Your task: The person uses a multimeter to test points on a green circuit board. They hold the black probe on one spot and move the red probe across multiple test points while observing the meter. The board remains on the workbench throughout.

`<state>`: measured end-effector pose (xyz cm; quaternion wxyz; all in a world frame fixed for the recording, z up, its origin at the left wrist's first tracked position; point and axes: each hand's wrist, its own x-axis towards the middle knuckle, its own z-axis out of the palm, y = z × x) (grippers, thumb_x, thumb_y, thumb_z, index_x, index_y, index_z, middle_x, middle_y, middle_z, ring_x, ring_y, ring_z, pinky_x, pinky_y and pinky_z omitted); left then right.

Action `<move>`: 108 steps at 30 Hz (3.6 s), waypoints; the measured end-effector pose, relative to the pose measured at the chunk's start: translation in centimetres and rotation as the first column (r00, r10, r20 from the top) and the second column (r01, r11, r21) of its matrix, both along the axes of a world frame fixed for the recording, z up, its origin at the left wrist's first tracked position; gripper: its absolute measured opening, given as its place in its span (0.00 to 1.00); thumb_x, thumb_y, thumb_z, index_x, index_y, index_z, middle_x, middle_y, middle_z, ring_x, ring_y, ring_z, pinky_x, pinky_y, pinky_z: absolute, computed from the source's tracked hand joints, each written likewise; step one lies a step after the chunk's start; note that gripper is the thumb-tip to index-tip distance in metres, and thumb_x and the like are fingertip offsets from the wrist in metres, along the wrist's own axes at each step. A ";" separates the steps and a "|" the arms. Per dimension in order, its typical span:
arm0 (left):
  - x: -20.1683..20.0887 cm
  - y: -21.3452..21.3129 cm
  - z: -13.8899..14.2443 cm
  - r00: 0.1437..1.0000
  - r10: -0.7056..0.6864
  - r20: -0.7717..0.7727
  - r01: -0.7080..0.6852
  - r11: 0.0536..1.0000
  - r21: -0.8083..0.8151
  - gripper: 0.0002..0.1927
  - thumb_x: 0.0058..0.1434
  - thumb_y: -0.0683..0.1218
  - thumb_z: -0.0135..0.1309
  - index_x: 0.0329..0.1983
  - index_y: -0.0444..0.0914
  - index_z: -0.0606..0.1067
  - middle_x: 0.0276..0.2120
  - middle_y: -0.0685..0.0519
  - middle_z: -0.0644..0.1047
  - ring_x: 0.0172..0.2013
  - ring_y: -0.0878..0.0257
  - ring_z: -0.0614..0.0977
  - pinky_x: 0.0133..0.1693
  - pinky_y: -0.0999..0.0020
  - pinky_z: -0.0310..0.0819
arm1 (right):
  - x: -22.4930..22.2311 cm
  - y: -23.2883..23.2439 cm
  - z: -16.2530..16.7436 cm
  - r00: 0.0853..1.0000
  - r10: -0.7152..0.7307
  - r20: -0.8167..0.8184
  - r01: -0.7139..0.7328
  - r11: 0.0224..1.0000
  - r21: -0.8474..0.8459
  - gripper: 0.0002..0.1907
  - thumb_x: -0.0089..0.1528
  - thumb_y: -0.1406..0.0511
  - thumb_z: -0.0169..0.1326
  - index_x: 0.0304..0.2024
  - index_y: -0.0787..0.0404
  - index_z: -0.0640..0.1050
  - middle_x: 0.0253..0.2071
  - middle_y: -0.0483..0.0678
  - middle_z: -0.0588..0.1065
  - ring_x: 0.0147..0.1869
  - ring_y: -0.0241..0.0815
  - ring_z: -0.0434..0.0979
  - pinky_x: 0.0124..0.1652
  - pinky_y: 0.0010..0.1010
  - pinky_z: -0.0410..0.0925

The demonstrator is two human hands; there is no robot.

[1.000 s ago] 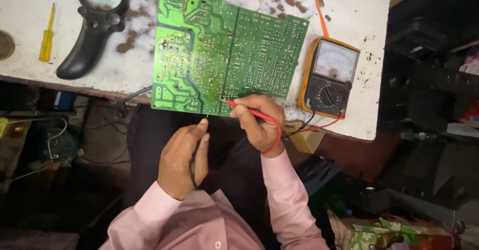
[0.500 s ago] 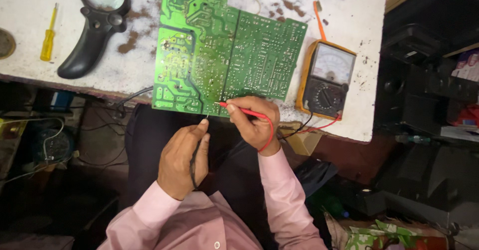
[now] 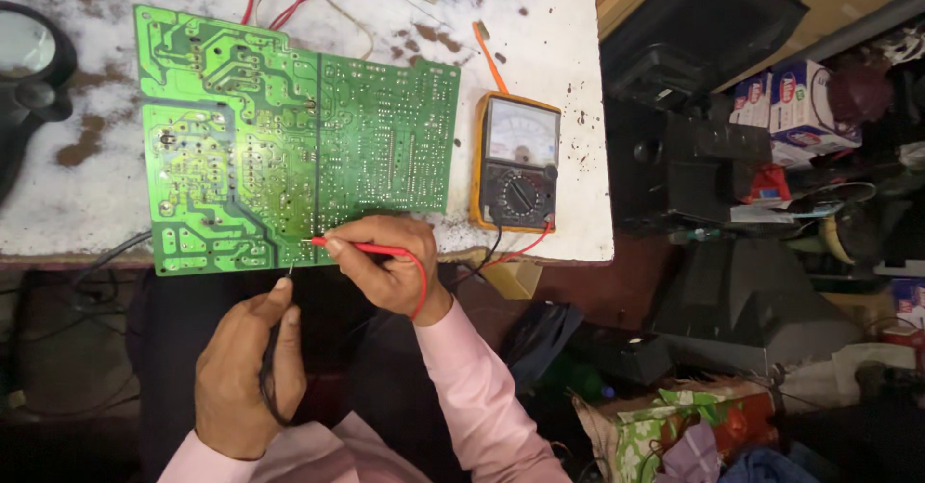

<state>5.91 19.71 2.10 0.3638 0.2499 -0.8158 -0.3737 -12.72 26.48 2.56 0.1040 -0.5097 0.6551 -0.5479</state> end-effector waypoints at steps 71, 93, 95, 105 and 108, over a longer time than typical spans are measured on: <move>0.1 -1.1 0.8 0.995 -0.039 -0.088 0.034 0.998 -0.054 0.15 0.61 0.31 0.56 0.52 0.27 0.74 0.38 0.41 0.78 0.37 0.47 0.82 0.40 0.61 0.76 | 0.5 -0.3 -0.9 0.999 0.037 0.026 -0.037 0.999 0.006 0.02 0.65 0.72 0.58 0.40 0.65 0.81 0.30 0.48 0.80 0.29 0.36 0.80 0.31 0.25 0.71; 0.1 -1.2 0.9 0.996 -0.042 -0.073 0.039 0.998 -0.042 0.15 0.61 0.31 0.56 0.52 0.27 0.74 0.36 0.40 0.78 0.35 0.47 0.81 0.38 0.61 0.76 | 0.4 -0.4 -0.8 0.998 0.053 0.036 -0.053 0.999 0.002 0.02 0.66 0.71 0.58 0.41 0.65 0.80 0.29 0.48 0.79 0.29 0.36 0.80 0.31 0.26 0.71; 0.1 -1.2 0.9 0.996 -0.042 -0.074 0.039 0.998 -0.043 0.15 0.61 0.31 0.56 0.52 0.27 0.74 0.36 0.40 0.78 0.36 0.47 0.81 0.39 0.61 0.76 | 0.4 -0.5 -0.8 0.999 0.039 0.024 -0.039 0.999 0.004 0.02 0.65 0.71 0.58 0.40 0.65 0.80 0.29 0.48 0.79 0.29 0.37 0.81 0.31 0.26 0.71; 0.1 -1.2 1.0 0.996 -0.043 -0.076 0.040 0.998 -0.038 0.15 0.62 0.31 0.56 0.52 0.27 0.74 0.36 0.41 0.78 0.35 0.48 0.81 0.38 0.61 0.76 | 0.5 -0.4 -1.1 0.999 0.031 0.037 -0.032 0.999 0.007 0.02 0.65 0.72 0.58 0.40 0.65 0.80 0.29 0.48 0.80 0.29 0.36 0.81 0.30 0.24 0.71; 0.1 -1.2 1.0 0.996 -0.043 -0.072 0.041 0.999 -0.033 0.15 0.62 0.31 0.56 0.52 0.27 0.74 0.36 0.41 0.78 0.34 0.49 0.81 0.37 0.62 0.75 | 0.5 -0.3 -1.2 0.994 0.041 0.098 -0.042 0.999 0.009 0.03 0.65 0.72 0.58 0.41 0.66 0.81 0.28 0.49 0.79 0.28 0.35 0.79 0.30 0.24 0.69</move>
